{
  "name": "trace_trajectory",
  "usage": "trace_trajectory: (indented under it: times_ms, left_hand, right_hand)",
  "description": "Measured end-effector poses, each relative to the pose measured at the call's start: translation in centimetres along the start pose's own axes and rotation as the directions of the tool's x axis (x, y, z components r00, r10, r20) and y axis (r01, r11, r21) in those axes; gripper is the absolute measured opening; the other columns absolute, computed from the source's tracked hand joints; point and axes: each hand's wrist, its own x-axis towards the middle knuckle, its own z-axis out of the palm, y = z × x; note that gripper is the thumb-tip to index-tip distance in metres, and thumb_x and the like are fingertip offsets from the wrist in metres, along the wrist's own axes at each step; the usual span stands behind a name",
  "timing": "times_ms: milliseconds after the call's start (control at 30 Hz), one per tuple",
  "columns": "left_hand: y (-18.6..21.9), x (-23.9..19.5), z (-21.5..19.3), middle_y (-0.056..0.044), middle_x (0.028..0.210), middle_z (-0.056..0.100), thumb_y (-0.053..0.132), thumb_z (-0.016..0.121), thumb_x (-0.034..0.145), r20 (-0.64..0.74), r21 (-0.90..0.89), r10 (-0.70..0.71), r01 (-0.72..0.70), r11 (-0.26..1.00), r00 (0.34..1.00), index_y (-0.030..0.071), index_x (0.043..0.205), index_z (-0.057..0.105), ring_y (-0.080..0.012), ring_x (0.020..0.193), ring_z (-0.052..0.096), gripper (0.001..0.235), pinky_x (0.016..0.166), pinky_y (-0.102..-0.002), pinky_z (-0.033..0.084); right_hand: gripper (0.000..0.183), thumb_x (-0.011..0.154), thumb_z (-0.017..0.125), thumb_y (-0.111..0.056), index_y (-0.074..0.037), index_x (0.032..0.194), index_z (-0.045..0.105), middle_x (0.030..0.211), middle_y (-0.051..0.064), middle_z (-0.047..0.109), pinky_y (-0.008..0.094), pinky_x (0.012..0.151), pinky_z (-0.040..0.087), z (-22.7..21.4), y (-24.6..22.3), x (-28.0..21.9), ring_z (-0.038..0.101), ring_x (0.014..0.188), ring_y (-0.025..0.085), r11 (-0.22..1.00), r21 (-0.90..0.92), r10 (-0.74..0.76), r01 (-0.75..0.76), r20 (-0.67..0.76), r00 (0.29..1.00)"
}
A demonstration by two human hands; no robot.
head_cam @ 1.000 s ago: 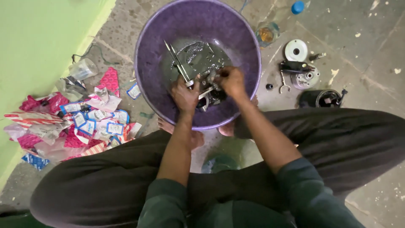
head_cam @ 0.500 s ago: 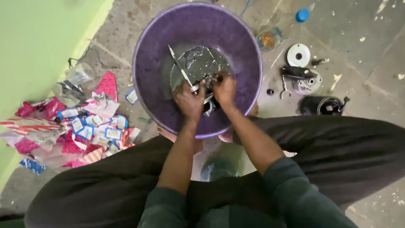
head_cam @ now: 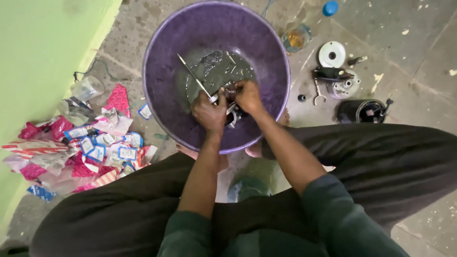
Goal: Scrubbing and cleaning motorcycle engine components inside a purple basin.
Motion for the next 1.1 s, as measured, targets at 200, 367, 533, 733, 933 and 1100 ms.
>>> trace_trajectory:
  times_ms: [200,367,533,733,933,1100]
  left_hand:
    - [-0.5,0.2,-0.6,-0.022,0.071,0.061,0.038,0.081,0.086,-0.012,-0.104,0.049,-0.050,0.993,0.999,-0.001,0.076,0.057,-0.0451,0.071,0.062,0.047,0.070,-0.055,0.047]
    - [0.0,0.1,-0.5,-0.022,0.072,0.063,0.039,0.081,0.084,-0.036,-0.091,0.028,-0.031,0.995,0.999,-0.001,0.080,0.061,-0.0452,0.071,0.063,0.045,0.071,-0.055,0.049]
    - [0.1,0.0,0.1,-0.022,0.081,0.068,0.038,0.079,0.085,-0.092,-0.061,0.082,-0.088,0.994,0.992,0.001,0.086,0.065,-0.0448,0.078,0.065,0.040,0.077,-0.054,0.052]
    - [-1.0,-0.2,0.1,-0.024,0.076,0.064,0.039,0.079,0.085,-0.041,-0.028,0.025,-0.026,0.999,0.999,-0.002,0.084,0.062,-0.0462,0.076,0.064,0.045,0.075,-0.057,0.050]
    - [-0.9,-0.2,-0.1,-0.022,0.075,0.064,0.039,0.080,0.085,-0.022,-0.140,0.028,-0.031,0.990,0.999,-0.001,0.084,0.061,-0.0459,0.072,0.064,0.044,0.071,-0.057,0.048]
    - [-0.9,-0.9,-0.1,-0.022,0.079,0.065,0.036,0.079,0.085,-0.081,-0.124,0.047,-0.057,0.991,0.996,-0.001,0.090,0.064,-0.0463,0.075,0.063,0.041,0.072,-0.057,0.048]
  right_hand:
    - [0.029,0.069,0.086,-0.016,0.000,0.091,0.078,0.085,0.019,0.078,0.038,0.071,0.059,-0.8,-5.2,-1.1,0.077,0.075,0.028,0.978,0.125,0.193,-0.170,-0.205,0.959]
    - [0.037,0.068,0.089,-0.022,-0.001,0.097,0.077,0.092,0.021,0.077,0.040,0.076,0.057,1.0,-5.5,-0.9,0.075,0.082,0.032,0.909,0.172,0.416,-0.379,-0.353,0.838]
    - [0.030,0.078,0.080,-0.016,-0.002,0.105,0.078,0.102,0.020,0.078,0.039,0.086,0.058,1.8,-0.3,-0.6,0.076,0.094,0.031,0.974,0.086,0.224,-0.211,-0.201,0.953]
    - [0.030,0.079,0.082,-0.016,-0.002,0.105,0.077,0.105,0.022,0.076,0.040,0.086,0.057,-2.3,-3.8,0.3,0.074,0.096,0.032,0.996,-0.033,0.086,-0.081,0.187,0.979]
    - [0.035,0.075,0.082,-0.014,-0.004,0.108,0.076,0.103,0.023,0.074,0.043,0.088,0.058,-1.0,-4.6,-0.6,0.075,0.096,0.037,0.988,-0.088,0.124,-0.130,-0.069,0.990]
    - [0.025,0.075,0.080,-0.015,-0.003,0.097,0.075,0.099,0.024,0.074,0.047,0.084,0.058,2.1,-3.9,-1.0,0.073,0.094,0.043,0.935,-0.015,0.319,-0.353,-0.396,0.861]
